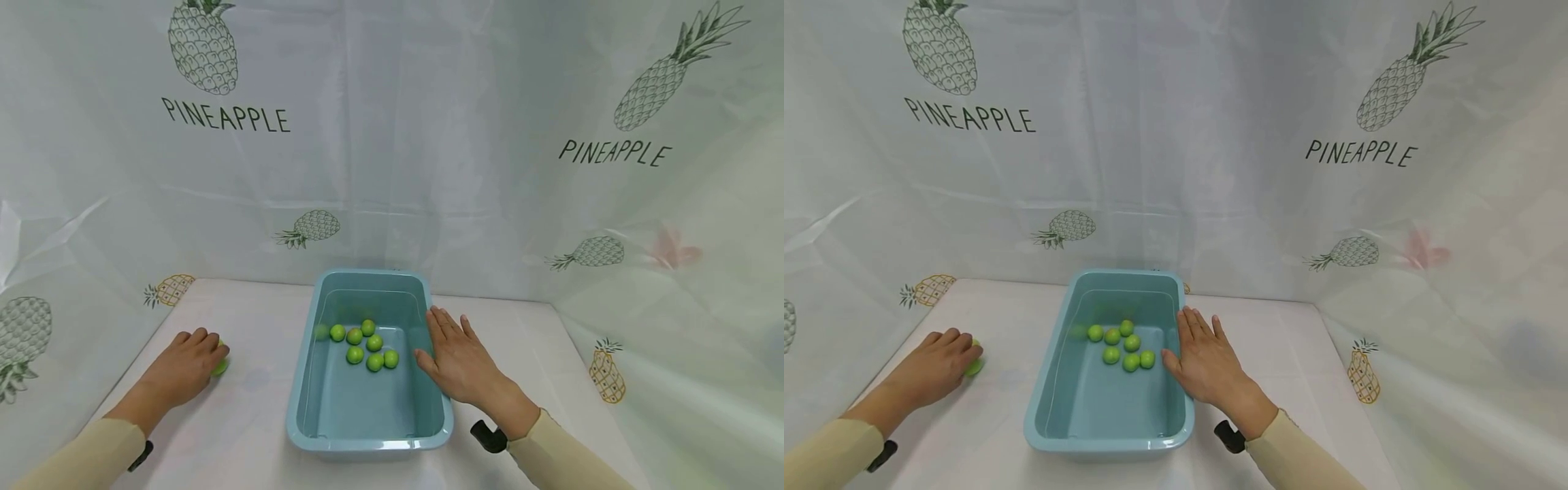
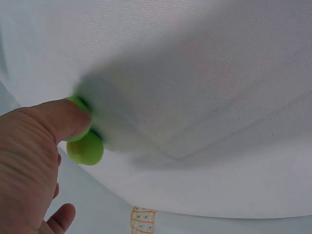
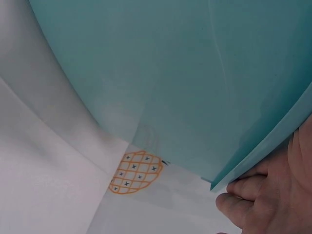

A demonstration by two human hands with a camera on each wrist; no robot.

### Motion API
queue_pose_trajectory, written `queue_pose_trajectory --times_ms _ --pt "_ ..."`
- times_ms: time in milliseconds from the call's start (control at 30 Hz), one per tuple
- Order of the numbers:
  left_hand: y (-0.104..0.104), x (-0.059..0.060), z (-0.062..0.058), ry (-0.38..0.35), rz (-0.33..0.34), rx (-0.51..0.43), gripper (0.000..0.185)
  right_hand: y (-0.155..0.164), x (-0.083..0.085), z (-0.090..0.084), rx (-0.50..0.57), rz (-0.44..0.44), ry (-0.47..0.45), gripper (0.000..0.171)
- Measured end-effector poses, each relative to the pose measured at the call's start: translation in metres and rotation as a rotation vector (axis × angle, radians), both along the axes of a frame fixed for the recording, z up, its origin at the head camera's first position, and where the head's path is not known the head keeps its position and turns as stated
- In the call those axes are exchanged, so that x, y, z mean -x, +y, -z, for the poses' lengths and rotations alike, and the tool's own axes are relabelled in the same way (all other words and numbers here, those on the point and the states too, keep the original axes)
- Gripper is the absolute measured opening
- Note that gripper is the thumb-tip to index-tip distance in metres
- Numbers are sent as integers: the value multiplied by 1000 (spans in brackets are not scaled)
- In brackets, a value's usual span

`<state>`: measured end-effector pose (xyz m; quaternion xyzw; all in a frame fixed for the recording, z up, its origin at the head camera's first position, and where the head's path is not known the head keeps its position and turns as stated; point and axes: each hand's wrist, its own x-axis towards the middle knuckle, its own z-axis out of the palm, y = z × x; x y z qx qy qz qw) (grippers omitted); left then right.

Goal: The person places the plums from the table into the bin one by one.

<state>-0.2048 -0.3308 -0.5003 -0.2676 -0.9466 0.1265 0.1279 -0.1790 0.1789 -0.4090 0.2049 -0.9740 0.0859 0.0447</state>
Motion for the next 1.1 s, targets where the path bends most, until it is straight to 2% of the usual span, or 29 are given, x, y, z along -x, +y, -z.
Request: queue_pose_trajectory --times_ms 133,367,567,733,867,1100 --pt "1 3 2 36 13 -10 31 0 -1 0 4 -1 0 76" --pt "6 17 5 201 85 -46 39 1 -1 0 1 1 6 76" --pt "13 32 -3 239 92 -65 42 1 -1 -1 0 4 5 76" --pt "20 43 -11 251 69 -74 47 1 -1 -1 4 3 -1 75" --pt "25 56 -21 296 70 -108 45 0 0 -1 1 3 -3 75" --pt "42 71 -48 335 71 -164 43 0 0 -1 -15 -10 4 75"
